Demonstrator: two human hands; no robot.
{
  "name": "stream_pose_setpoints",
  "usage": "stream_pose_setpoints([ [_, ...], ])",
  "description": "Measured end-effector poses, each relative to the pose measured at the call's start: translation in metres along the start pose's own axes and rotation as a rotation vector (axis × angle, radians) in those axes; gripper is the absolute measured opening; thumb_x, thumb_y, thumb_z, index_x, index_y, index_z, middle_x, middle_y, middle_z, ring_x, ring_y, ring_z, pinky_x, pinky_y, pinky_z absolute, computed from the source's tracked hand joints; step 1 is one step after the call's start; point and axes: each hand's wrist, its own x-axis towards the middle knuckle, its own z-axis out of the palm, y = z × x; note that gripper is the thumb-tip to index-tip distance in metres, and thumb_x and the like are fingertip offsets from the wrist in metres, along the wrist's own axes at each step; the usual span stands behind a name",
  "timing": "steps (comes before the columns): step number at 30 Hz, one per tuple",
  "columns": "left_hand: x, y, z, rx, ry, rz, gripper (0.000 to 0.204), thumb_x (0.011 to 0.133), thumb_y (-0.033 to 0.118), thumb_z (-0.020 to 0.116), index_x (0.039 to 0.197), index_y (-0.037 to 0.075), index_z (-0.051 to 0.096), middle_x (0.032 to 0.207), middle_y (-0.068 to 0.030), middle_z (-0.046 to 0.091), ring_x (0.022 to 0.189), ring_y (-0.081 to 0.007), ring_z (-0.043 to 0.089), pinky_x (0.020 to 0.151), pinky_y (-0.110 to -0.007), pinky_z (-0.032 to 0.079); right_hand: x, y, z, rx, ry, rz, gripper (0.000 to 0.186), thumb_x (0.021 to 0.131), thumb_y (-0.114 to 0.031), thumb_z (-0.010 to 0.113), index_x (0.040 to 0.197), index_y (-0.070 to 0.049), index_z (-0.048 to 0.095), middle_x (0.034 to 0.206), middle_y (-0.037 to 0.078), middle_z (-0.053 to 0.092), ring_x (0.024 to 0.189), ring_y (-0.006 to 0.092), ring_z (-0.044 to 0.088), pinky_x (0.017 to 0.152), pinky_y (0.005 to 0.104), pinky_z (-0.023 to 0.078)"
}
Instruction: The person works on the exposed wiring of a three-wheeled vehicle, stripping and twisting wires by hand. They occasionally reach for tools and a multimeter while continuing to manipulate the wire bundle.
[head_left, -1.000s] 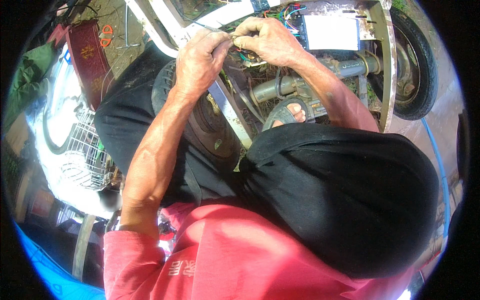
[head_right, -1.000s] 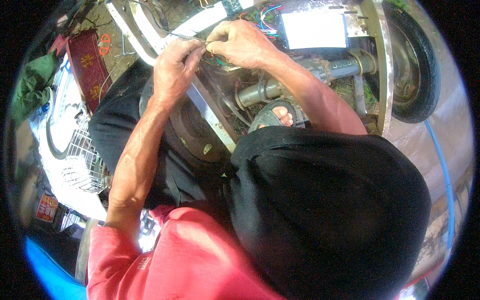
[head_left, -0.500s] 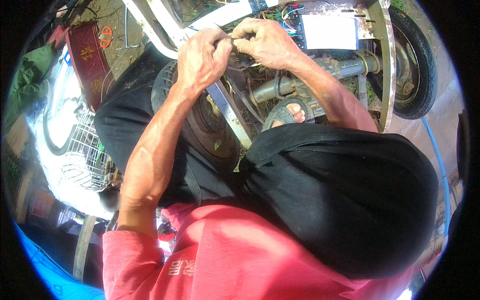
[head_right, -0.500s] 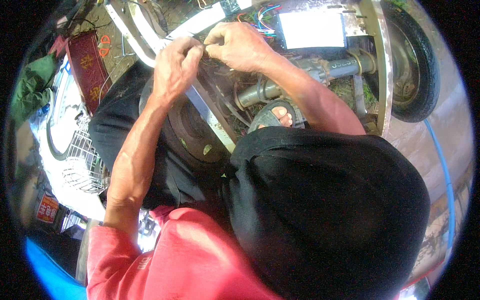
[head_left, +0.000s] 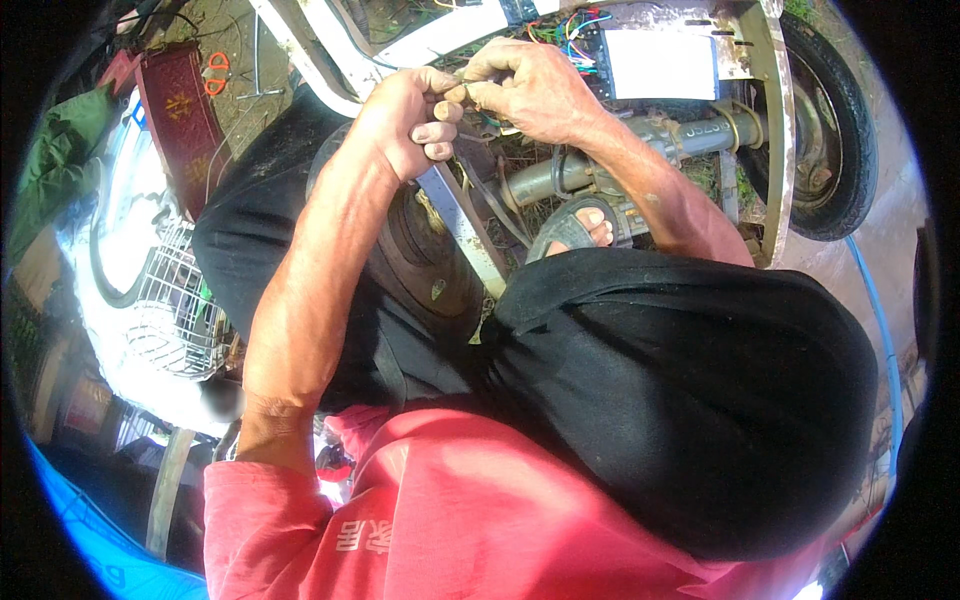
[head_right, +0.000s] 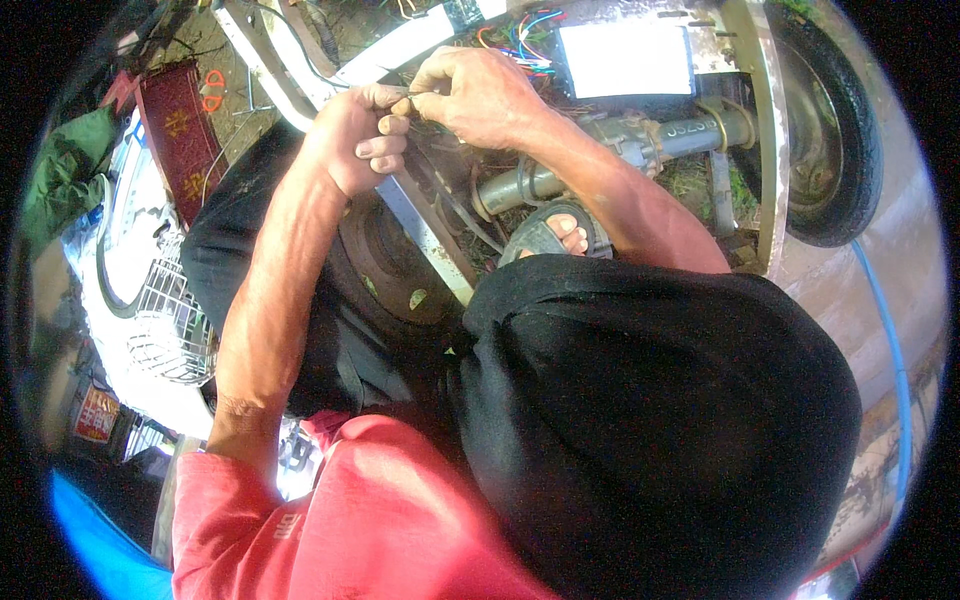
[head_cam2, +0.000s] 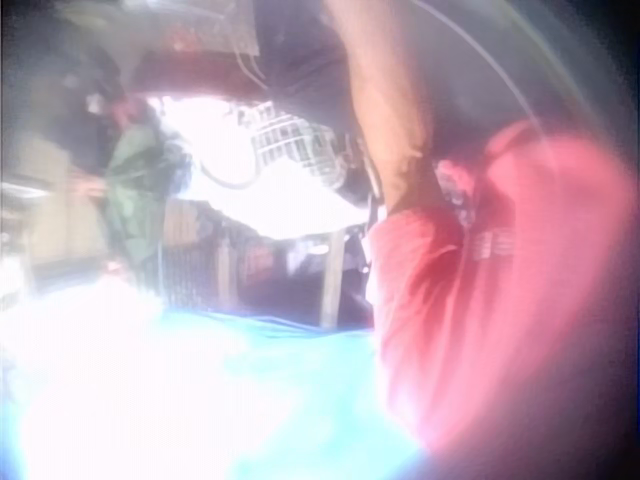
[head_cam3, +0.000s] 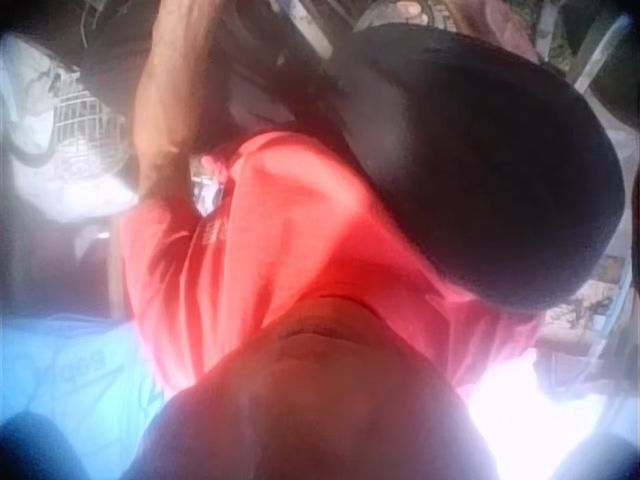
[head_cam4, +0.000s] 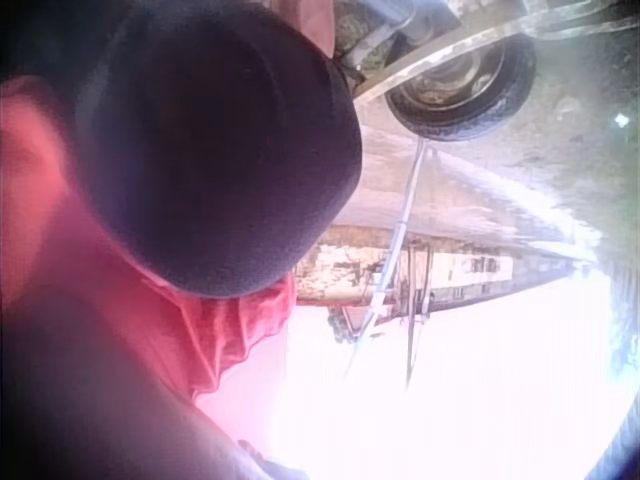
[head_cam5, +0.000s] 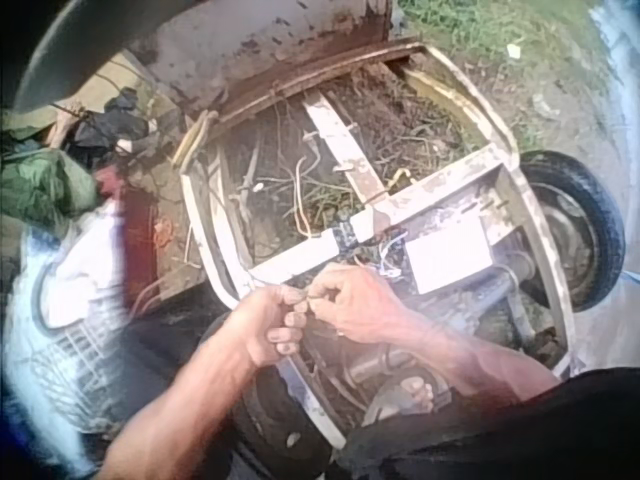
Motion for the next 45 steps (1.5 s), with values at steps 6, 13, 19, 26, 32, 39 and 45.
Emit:
stream_pose_setpoints([
  [6,-0.021,-0.014,0.004,0.553,0.361,0.435,0.022,0.098,0.019,0.062,0.104,0.0,0.071,0.074,-0.0052,0.067,0.053,-0.0135,0.053,0.054,-0.03,0.047,0.002,-0.001,-0.002,0.006,-0.021,0.017,0.029,0.087,-0.03,0.074,0.104,-0.008,0.078,0.099,0.014,0.076,0.091,0.0286,0.073,0.085,0.0403,0.056],
  [13,-0.017,-0.032,-0.006,1.264,0.384,1.103,0.034,0.094,0.019,0.078,0.124,0.005,0.072,0.104,-0.0092,0.074,0.073,-0.0122,0.071,0.067,-0.028,0.057,0.003,-0.001,-0.003,0.072,-0.053,0.071,0.029,0.087,-0.028,0.074,0.106,-0.006,0.078,0.098,0.014,0.077,0.09,0.0257,0.074,0.084,0.0384,0.056],
  [19,-0.016,-0.028,0.003,1.104,0.355,0.924,0.024,0.096,0.015,0.075,0.116,0.004,0.074,0.095,-0.0086,0.073,0.072,-0.0124,0.07,0.066,-0.028,0.056,0.003,-0.002,-0.005,0.049,-0.062,0.08,0.028,0.088,-0.027,0.073,0.105,-0.006,0.077,0.098,0.014,0.077,0.089,0.0252,0.074,0.083,0.0384,0.056],
  [26,-0.01,-0.026,0.001,1.344,0.482,1.143,0.02,0.095,0.02,0.071,0.105,0.003,0.075,0.086,-0.0069,0.071,0.075,-0.0159,0.069,0.07,-0.034,0.055,0.0,-0.007,-0.003,-0.022,-0.005,-0.014,0.025,0.088,-0.021,0.076,0.103,-0.001,0.074,0.094,0.01,0.073,0.085,0.0197,0.069,0.079,0.0333,0.054],
  [32,-0.011,-0.016,0.022,0.734,0.476,0.543,0.014,0.09,0.015,0.065,0.09,0.003,0.071,0.068,-0.004,0.059,0.059,-0.017,0.054,0.057,-0.035,0.044,-0.001,-0.003,0.002,-0.074,0.048,-0.074,0.023,0.088,-0.019,0.075,0.101,-0.001,0.074,0.093,0.01,0.073,0.083,0.0203,0.069,0.077,0.0335,0.054],
  [39,-0.006,-0.005,0.009,0.041,0.155,0.07,0.012,0.097,0.016,0.059,0.094,0.005,0.062,0.069,0.0025,0.049,0.05,-0.0065,0.032,0.043,-0.026,0.025,0.0,0.002,0.002,-0.012,0.042,-0.098,0.022,0.088,-0.019,0.074,0.1,0.0,0.073,0.092,0.009,0.072,0.081,0.0198,0.069,0.074,0.033,0.054],
  [45,-0.02,-0.018,0.009,0.584,0.387,0.431,0.03,0.102,0.022,0.064,0.118,-0.003,0.068,0.09,-0.0097,0.07,0.058,-0.0123,0.056,0.051,-0.026,0.044,0.003,0.002,-0.001,-0.007,-0.009,-0.039,0.027,0.087,-0.027,0.074,0.103,-0.005,0.076,0.097,0.013,0.075,0.088,0.0266,0.072,0.082,0.0379,0.055],
])
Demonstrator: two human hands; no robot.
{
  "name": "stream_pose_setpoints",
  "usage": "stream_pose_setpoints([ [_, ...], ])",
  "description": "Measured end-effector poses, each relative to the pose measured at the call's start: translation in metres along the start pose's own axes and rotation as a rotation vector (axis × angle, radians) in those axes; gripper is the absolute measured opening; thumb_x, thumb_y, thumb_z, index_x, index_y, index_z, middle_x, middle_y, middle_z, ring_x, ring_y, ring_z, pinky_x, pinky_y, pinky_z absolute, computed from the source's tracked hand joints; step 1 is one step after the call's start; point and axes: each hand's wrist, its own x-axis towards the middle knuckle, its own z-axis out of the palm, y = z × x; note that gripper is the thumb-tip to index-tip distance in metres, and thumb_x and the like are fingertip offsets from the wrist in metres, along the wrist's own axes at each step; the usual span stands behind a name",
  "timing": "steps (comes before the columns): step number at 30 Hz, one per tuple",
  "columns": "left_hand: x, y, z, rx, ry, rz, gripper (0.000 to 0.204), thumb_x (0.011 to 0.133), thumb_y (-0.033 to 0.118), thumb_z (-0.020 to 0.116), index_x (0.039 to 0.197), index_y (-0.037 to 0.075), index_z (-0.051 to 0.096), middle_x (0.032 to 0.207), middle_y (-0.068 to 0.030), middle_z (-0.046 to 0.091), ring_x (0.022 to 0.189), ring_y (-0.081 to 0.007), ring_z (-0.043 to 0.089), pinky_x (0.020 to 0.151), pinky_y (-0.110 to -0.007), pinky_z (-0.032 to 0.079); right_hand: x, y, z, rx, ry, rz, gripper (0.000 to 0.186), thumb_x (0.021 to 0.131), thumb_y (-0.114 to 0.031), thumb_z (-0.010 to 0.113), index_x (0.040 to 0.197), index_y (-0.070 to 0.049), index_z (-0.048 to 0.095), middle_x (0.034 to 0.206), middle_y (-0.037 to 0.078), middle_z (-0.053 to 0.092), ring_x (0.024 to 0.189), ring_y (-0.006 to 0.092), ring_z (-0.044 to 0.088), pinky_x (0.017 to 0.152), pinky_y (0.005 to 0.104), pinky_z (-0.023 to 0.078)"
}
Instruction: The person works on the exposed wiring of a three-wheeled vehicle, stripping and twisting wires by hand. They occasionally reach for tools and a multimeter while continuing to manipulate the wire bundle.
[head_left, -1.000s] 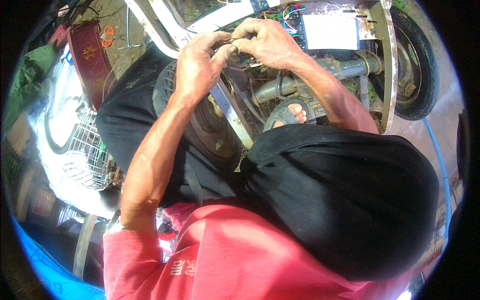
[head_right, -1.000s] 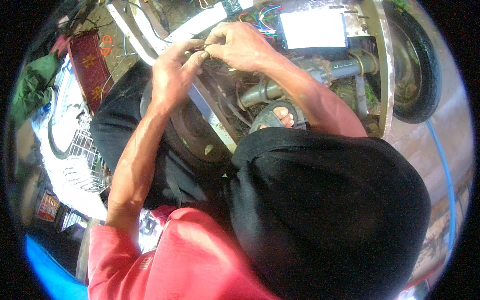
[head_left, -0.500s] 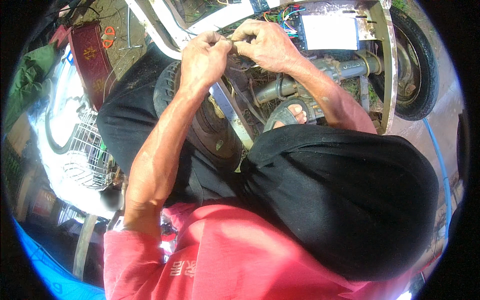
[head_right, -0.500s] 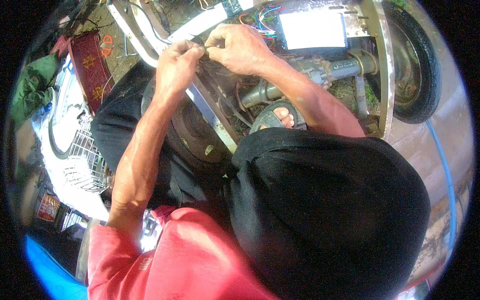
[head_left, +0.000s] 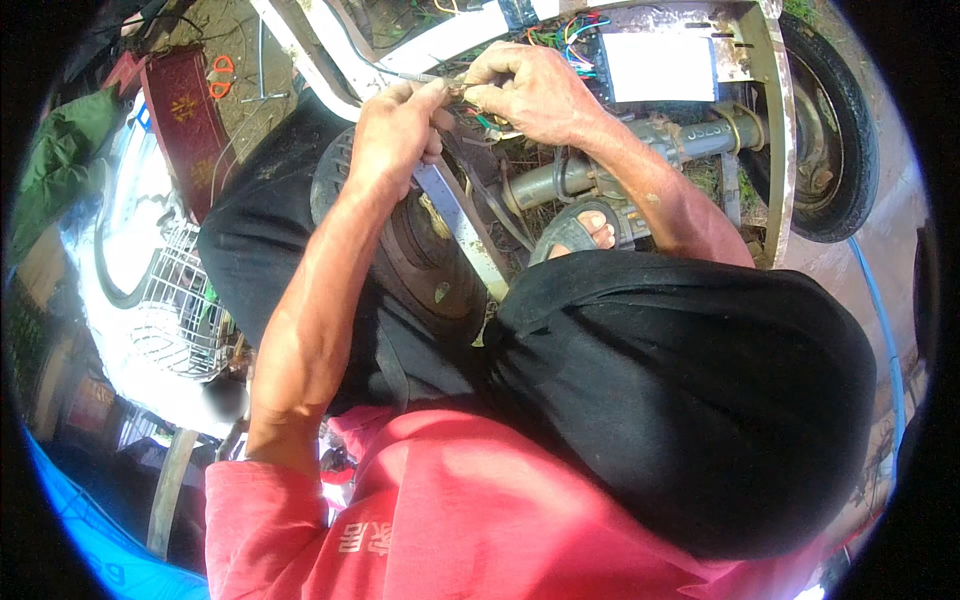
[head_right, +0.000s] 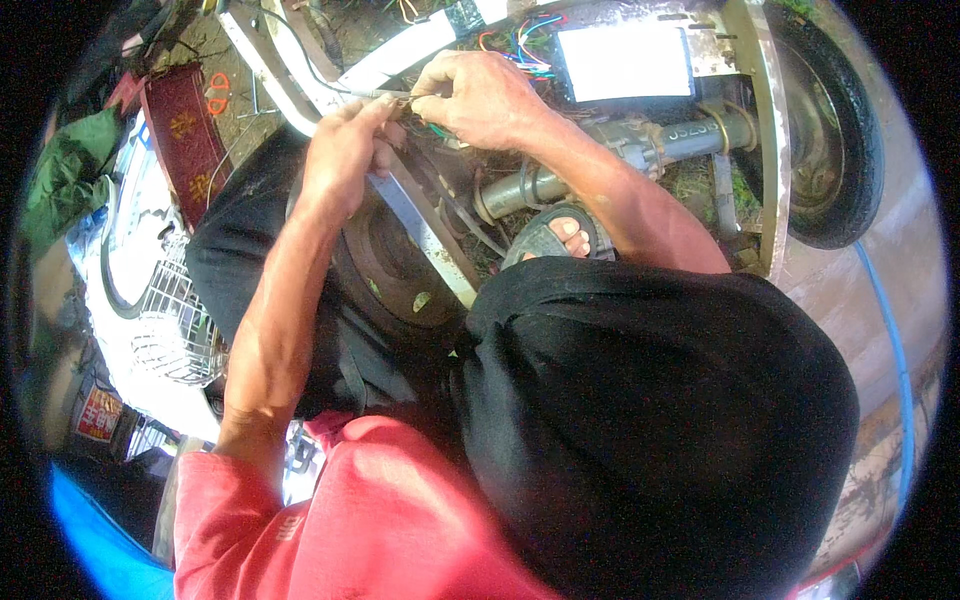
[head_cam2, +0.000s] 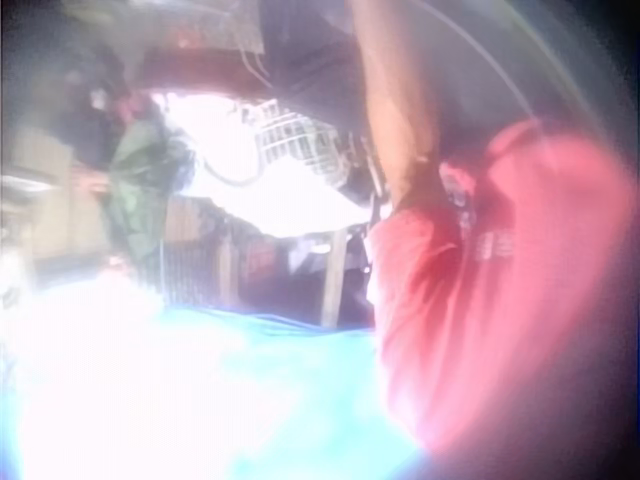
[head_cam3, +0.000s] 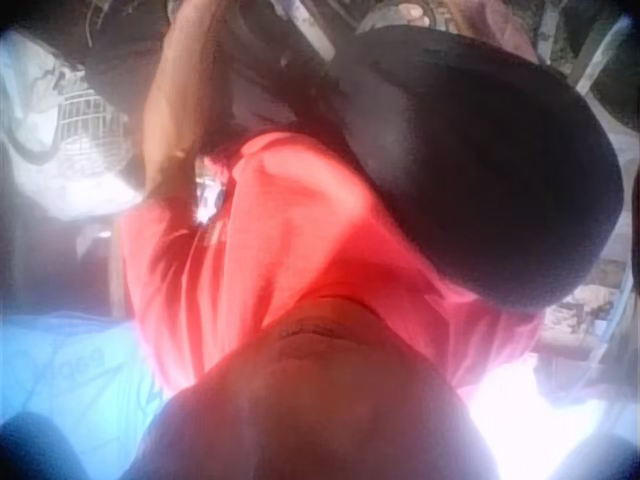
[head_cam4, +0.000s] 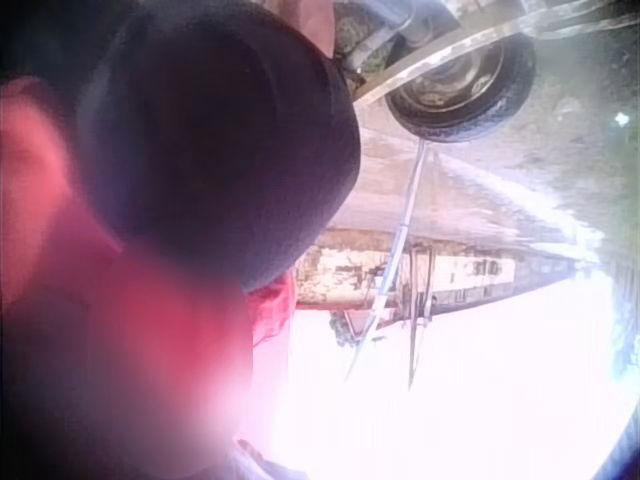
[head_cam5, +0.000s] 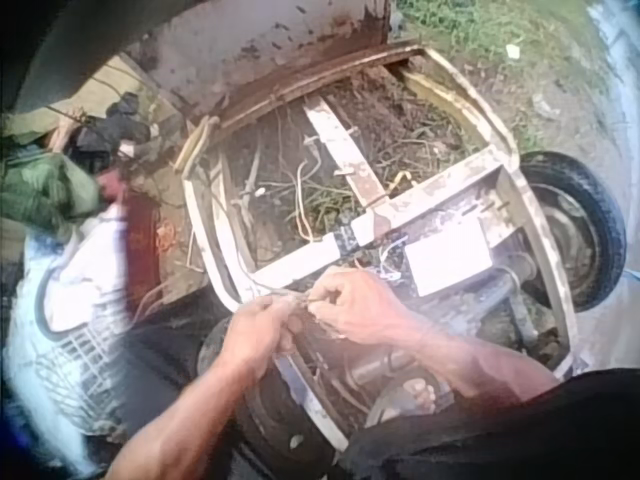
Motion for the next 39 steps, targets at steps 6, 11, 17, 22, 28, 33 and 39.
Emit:
stream_pose_setpoints([
  [6,-0.003,-0.033,0.002,0.372,0.184,0.626,0.034,0.093,0.01,0.076,0.126,0.004,0.069,0.101,-0.0067,0.075,0.074,-0.0114,0.068,0.067,-0.028,0.056,-0.001,-0.007,-0.004,0.05,-0.048,0.08,0.027,0.089,-0.025,0.075,0.104,-0.003,0.075,0.097,0.011,0.075,0.088,0.0232,0.07,0.081,0.0356,0.055],
  [11,0.006,-0.033,0.003,0.392,0.135,0.638,0.028,0.094,0.013,0.077,0.12,0.005,0.072,0.097,-0.0064,0.075,0.077,-0.0108,0.071,0.068,-0.027,0.056,0.0,-0.007,-0.004,0.036,-0.043,0.066,0.026,0.09,-0.022,0.075,0.104,0.0,0.074,0.096,0.01,0.073,0.086,0.0206,0.069,0.079,0.034,0.054],
  [17,0.011,-0.031,0.005,0.517,0.215,0.817,0.019,0.097,0.019,0.071,0.106,0.002,0.073,0.086,-0.0047,0.071,0.065,-0.0114,0.065,0.06,-0.027,0.051,-0.001,-0.005,-0.001,0.02,-0.025,0.039,0.024,0.089,-0.02,0.074,0.102,0.0,0.073,0.094,0.01,0.072,0.086,0.0215,0.07,0.079,0.0345,0.054],
  [22,0.009,0.006,0.011,-0.173,-0.029,-0.137,0.013,0.095,0.015,0.062,0.092,0.003,0.065,0.074,-0.0035,0.059,0.054,-0.0128,0.045,0.05,-0.03,0.036,-0.004,-0.003,0.001,-0.049,0.033,-0.064,0.023,0.089,-0.02,0.074,0.102,-0.001,0.074,0.094,0.01,0.072,0.084,0.0216,0.07,0.077,0.0346,0.055],
  [28,0.012,0.005,-0.002,-0.311,-0.146,-0.228,0.021,0.102,0.019,0.057,0.103,-0.001,0.064,0.078,-0.0064,0.063,0.051,-0.0104,0.045,0.047,-0.028,0.035,-0.001,-0.008,-0.003,0.016,-0.039,0.052,0.024,0.09,-0.022,0.075,0.103,-0.002,0.074,0.094,0.01,0.073,0.084,0.0215,0.07,0.077,0.035,0.054],
  [33,-0.008,-0.005,-0.003,0.115,-0.008,0.242,0.032,0.103,0.019,0.059,0.126,-0.003,0.065,0.098,-0.0136,0.073,0.061,-0.0132,0.063,0.056,-0.028,0.05,-0.001,-0.004,-0.003,-0.006,-0.027,0.016,0.024,0.09,-0.022,0.075,0.103,-0.001,0.074,0.093,0.011,0.074,0.084,0.0206,0.07,0.077,0.0346,0.054],
  [39,-0.002,-0.019,0.0,0.389,0.047,0.606,0.031,0.09,0.01,0.073,0.12,0.004,0.07,0.1,-0.0105,0.075,0.078,-0.0183,0.071,0.073,-0.033,0.057,-0.001,-0.006,-0.005,0.031,-0.049,0.064,0.025,0.089,-0.02,0.075,0.104,-0.001,0.074,0.092,0.011,0.074,0.084,0.0202,0.07,0.077,0.0343,0.055],
])
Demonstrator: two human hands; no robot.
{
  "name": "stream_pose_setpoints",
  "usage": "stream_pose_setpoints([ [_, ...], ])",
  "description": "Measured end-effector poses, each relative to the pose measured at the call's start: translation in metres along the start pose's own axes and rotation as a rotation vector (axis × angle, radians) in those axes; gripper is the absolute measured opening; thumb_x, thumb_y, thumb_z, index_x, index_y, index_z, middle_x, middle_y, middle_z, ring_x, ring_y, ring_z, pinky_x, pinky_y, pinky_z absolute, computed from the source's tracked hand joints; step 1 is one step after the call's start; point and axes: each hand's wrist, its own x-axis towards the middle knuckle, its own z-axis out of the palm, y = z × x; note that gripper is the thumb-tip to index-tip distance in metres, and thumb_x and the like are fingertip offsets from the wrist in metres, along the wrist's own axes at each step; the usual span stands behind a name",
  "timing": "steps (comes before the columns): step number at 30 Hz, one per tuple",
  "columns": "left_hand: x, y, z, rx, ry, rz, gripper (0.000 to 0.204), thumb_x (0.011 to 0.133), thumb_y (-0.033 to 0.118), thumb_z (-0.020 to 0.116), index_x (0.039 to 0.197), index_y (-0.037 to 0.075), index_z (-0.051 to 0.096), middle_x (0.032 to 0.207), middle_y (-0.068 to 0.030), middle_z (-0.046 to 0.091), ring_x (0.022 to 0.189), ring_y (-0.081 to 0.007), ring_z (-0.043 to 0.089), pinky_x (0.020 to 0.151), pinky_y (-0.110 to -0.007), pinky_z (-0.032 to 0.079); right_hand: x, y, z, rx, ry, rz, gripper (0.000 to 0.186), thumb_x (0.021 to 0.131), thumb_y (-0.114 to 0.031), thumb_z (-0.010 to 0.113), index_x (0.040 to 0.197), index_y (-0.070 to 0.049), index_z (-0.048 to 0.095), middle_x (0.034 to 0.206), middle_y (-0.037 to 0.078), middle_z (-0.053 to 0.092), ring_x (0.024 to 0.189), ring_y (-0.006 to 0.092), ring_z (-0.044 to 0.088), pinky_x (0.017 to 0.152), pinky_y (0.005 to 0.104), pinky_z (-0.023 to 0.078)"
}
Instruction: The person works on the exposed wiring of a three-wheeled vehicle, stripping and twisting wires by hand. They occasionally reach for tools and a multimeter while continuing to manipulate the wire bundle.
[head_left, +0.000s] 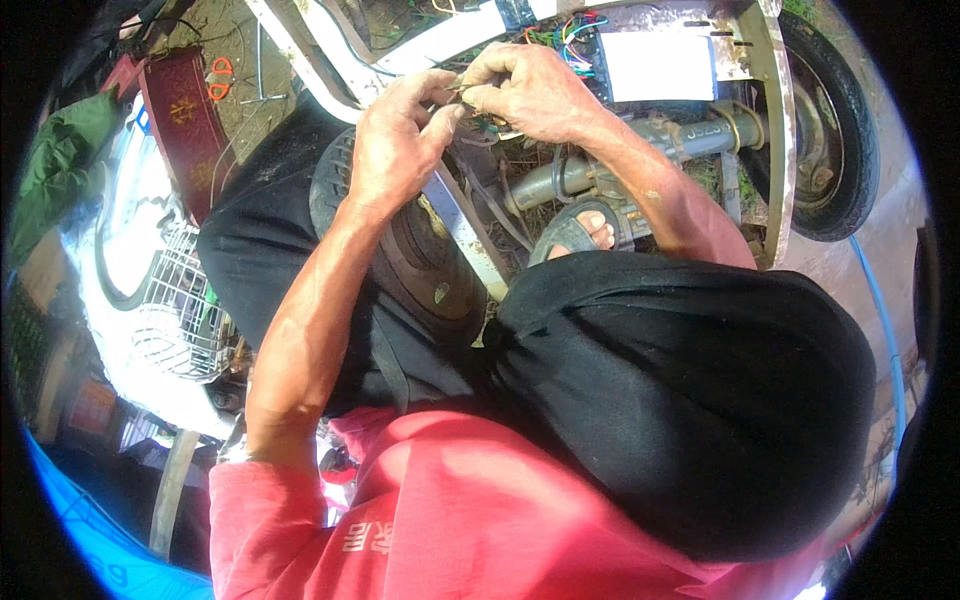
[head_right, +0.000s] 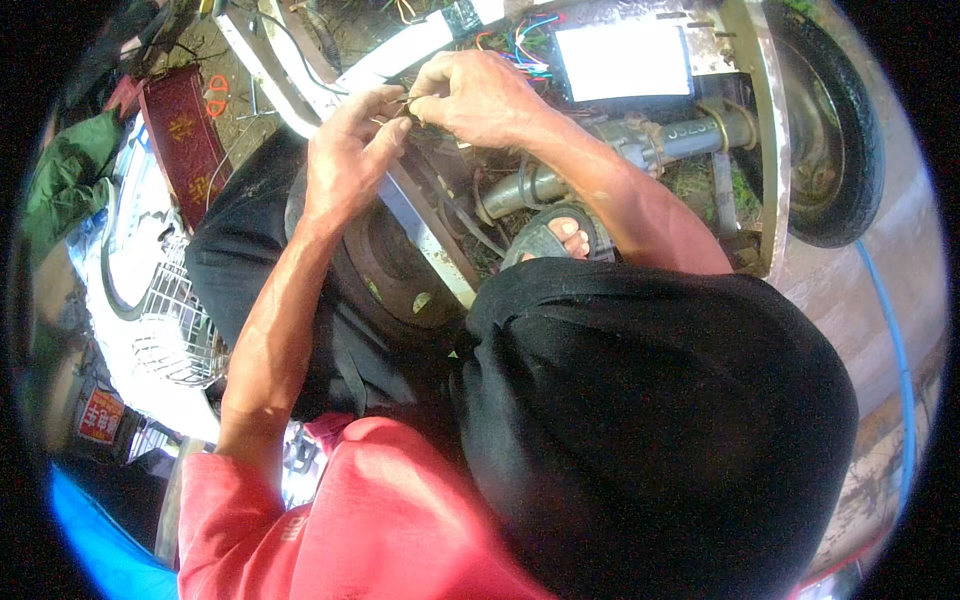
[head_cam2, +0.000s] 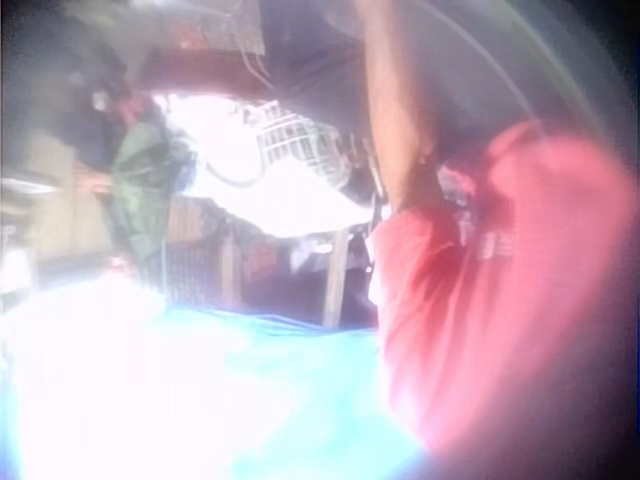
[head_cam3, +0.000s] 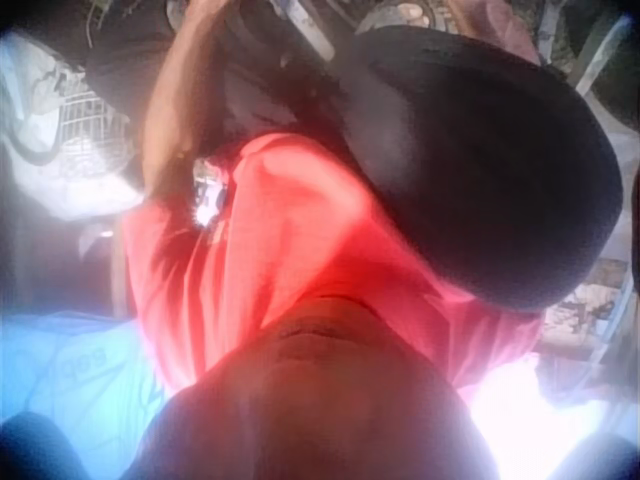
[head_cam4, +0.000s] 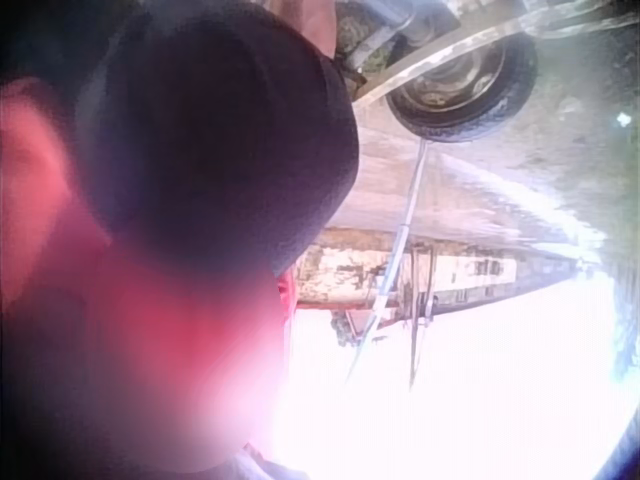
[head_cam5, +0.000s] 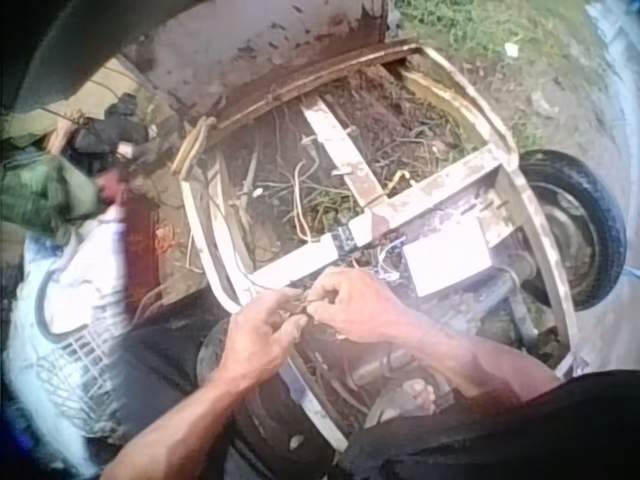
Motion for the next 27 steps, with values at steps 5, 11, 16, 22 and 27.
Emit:
stream_pose_setpoints([
  [5,0.007,-0.009,0.001,0.179,0.015,0.049,0.022,0.098,0.019,0.07,0.111,0.001,0.072,0.086,-0.0055,0.074,0.074,-0.0118,0.069,0.066,-0.028,0.054,0.0,-0.001,0.0,-0.003,-0.01,-0.006,0.025,0.089,-0.02,0.075,0.105,-0.001,0.074,0.093,0.01,0.074,0.084,0.02,0.07,0.077,0.0343,0.055],
  [11,0.012,0.003,0.01,-0.389,-0.012,-0.491,0.024,0.101,0.023,0.063,0.096,0.0,0.066,0.075,-0.0015,0.059,0.056,-0.0099,0.049,0.049,-0.026,0.037,-0.002,-0.001,0.004,-0.027,0.014,-0.004,0.026,0.088,-0.022,0.074,0.105,-0.003,0.075,0.096,0.011,0.075,0.086,0.0232,0.071,0.08,0.0365,0.055],
  [16,0.021,0.007,0.005,-0.352,-0.096,-0.568,0.021,0.101,0.022,0.061,0.097,0.001,0.065,0.074,0.0,0.055,0.055,-0.0086,0.045,0.047,-0.026,0.032,-0.004,-0.003,0.002,-0.049,0.023,-0.046,0.024,0.088,-0.018,0.076,0.105,-0.001,0.075,0.093,0.009,0.074,0.082,0.0193,0.07,0.076,0.0342,0.055],
  [22,0.025,0.006,0.002,-0.32,-0.124,-0.571,0.025,0.104,0.025,0.061,0.097,0.002,0.066,0.074,0.0002,0.056,0.054,-0.0089,0.044,0.047,-0.026,0.033,-0.003,-0.005,0.001,-0.025,0.005,-0.012,0.025,0.088,-0.019,0.076,0.105,-0.001,0.075,0.094,0.01,0.074,0.084,0.0204,0.07,0.077,0.0344,0.055],
  [27,0.014,0.01,-0.008,-0.322,-0.128,-0.547,0.036,0.103,0.034,0.063,0.106,-0.001,0.07,0.082,-0.007,0.069,0.061,-0.012,0.06,0.054,-0.027,0.048,-0.001,-0.003,0.0,-0.041,-0.002,-0.02,0.026,0.089,-0.021,0.076,0.106,-0.001,0.074,0.095,0.01,0.074,0.086,0.0212,0.07,0.079,0.0347,0.055],
])
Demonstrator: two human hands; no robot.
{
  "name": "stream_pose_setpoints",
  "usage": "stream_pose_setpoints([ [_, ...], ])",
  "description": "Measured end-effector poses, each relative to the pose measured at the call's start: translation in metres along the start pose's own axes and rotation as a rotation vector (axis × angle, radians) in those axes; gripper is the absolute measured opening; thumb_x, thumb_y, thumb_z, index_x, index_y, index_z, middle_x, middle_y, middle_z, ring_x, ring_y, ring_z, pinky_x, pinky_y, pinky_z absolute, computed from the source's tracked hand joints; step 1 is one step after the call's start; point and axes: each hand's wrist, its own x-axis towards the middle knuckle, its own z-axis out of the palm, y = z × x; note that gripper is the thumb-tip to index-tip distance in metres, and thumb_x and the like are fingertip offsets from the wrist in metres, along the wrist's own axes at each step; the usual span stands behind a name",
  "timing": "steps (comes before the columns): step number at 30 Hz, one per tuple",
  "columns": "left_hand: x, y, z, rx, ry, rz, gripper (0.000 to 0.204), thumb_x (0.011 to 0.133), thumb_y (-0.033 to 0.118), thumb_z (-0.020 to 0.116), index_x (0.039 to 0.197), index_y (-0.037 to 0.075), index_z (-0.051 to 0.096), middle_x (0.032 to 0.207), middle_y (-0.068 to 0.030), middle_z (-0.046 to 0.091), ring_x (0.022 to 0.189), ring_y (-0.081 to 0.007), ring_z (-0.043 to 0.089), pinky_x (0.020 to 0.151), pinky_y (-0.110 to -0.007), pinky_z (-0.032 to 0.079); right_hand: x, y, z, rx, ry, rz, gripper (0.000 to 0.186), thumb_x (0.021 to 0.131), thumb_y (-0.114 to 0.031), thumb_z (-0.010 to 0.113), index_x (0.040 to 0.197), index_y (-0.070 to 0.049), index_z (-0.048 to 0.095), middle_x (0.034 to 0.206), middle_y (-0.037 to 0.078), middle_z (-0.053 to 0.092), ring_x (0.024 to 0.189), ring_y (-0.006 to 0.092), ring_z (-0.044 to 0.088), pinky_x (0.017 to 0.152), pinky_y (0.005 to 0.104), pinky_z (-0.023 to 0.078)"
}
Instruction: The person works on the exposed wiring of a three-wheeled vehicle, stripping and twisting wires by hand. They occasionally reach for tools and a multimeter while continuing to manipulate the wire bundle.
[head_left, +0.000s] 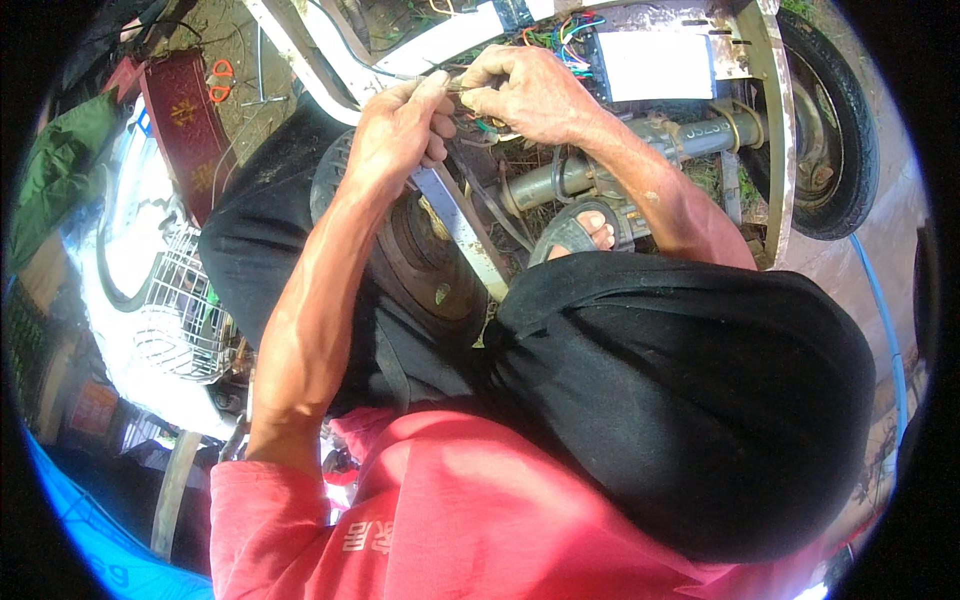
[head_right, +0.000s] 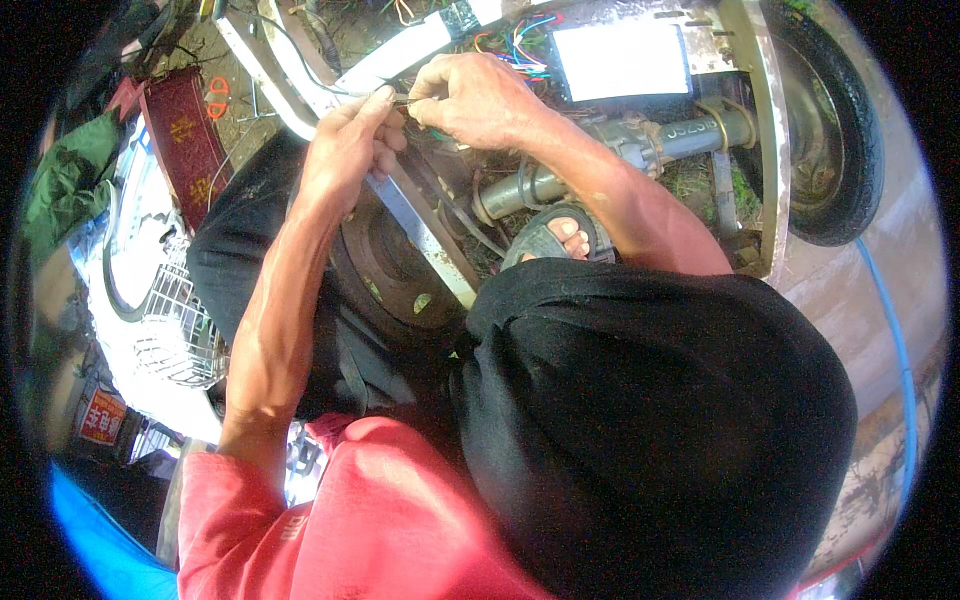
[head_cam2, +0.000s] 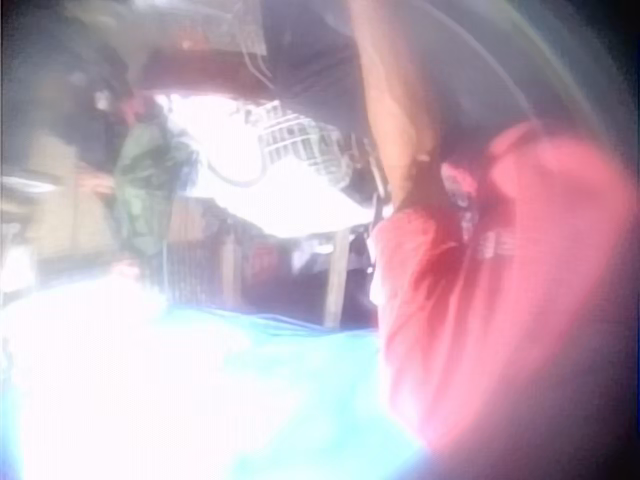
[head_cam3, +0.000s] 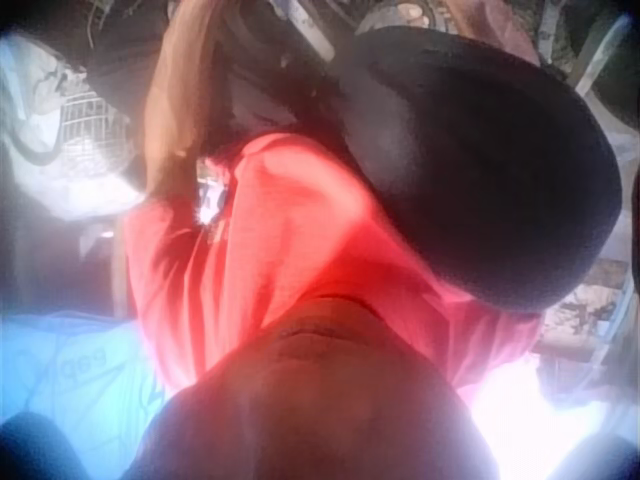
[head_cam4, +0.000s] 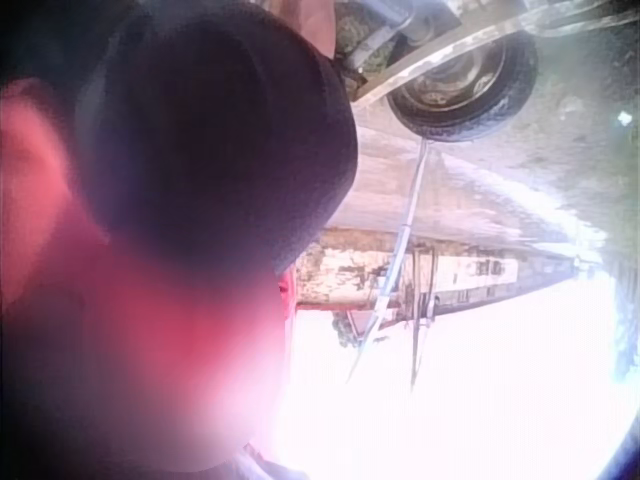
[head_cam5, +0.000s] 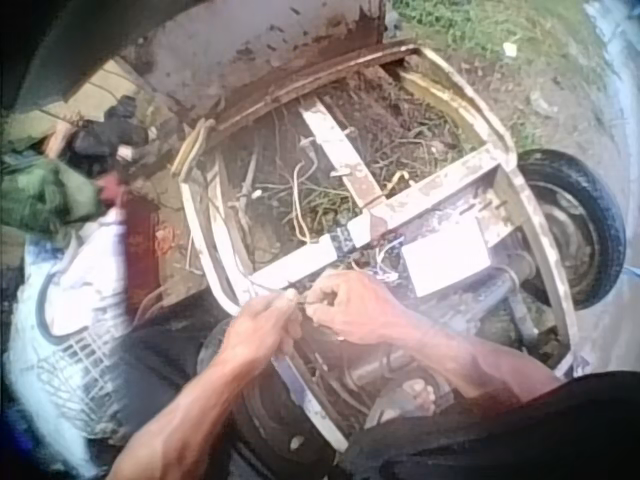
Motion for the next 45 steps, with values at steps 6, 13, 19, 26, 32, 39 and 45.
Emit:
stream_pose_setpoints([
  [6,-0.008,-0.022,0.005,0.103,0.149,0.357,0.023,0.096,0.007,0.072,0.118,0.005,0.071,0.097,-0.0076,0.078,0.069,-0.0111,0.069,0.063,-0.028,0.057,0.001,0.002,-0.001,0.062,-0.008,0.06,0.028,0.085,-0.029,0.071,0.101,-0.008,0.079,0.097,0.014,0.076,0.092,0.029,0.073,0.086,0.0403,0.055],
  [13,0.007,-0.027,0.004,0.365,0.158,0.612,0.02,0.097,0.012,0.073,0.114,0.002,0.072,0.092,-0.0085,0.074,0.069,-0.0134,0.068,0.065,-0.028,0.055,0.003,-0.001,-0.003,0.041,-0.028,0.053,0.03,0.086,-0.029,0.071,0.105,-0.007,0.079,0.098,0.014,0.077,0.09,0.028,0.074,0.085,0.0392,0.056],
  [19,0.009,-0.025,0.002,0.494,0.162,0.705,0.025,0.098,0.023,0.069,0.107,0.0,0.07,0.085,-0.0143,0.07,0.079,-0.0231,0.07,0.073,-0.037,0.055,0.003,0.0,-0.003,0.04,-0.06,0.045,0.026,0.09,-0.02,0.074,0.106,0.0,0.074,0.094,0.011,0.075,0.085,0.02,0.069,0.079,0.035,0.055],
  [26,0.012,-0.01,-0.007,0.566,0.036,0.554,0.033,0.1,0.032,0.062,0.106,0.0,0.069,0.083,-0.0142,0.071,0.079,-0.0252,0.069,0.074,-0.04,0.053,0.002,0.0,-0.004,0.073,-0.063,0.047,0.029,0.09,-0.02,0.074,0.109,0.002,0.073,0.095,0.012,0.075,0.085,0.0201,0.069,0.08,0.0351,0.055],
  [32,0.018,-0.009,-0.014,0.608,-0.027,0.542,0.033,0.101,0.033,0.06,0.105,0.002,0.07,0.082,-0.0128,0.071,0.079,-0.0238,0.069,0.074,-0.039,0.052,0.004,0.001,-0.005,0.067,-0.077,0.033,0.029,0.09,-0.021,0.074,0.11,0.001,0.074,0.096,0.012,0.075,0.087,0.0204,0.07,0.081,0.0354,0.055],
  [39,0.016,-0.004,-0.014,0.574,-0.046,0.505,0.033,0.099,0.035,0.064,0.106,0.003,0.071,0.09,-0.021,0.072,0.089,-0.04,0.072,0.078,-0.047,0.054,0.004,0.002,-0.004,0.041,-0.088,0.036,0.029,0.091,-0.021,0.073,0.11,0.001,0.073,0.098,0.012,0.075,0.089,0.0214,0.07,0.082,0.0353,0.055],
  [45,0.015,-0.005,-0.012,0.5,-0.072,0.41,0.033,0.104,0.034,0.061,0.101,0.003,0.071,0.075,-0.0063,0.069,0.072,-0.0156,0.064,0.068,-0.033,0.051,0.003,0.004,0.0,0.037,-0.069,0.036,0.032,0.088,-0.028,0.069,0.111,-0.008,0.077,0.099,0.014,0.076,0.092,0.0282,0.073,0.088,0.0397,0.055],
])
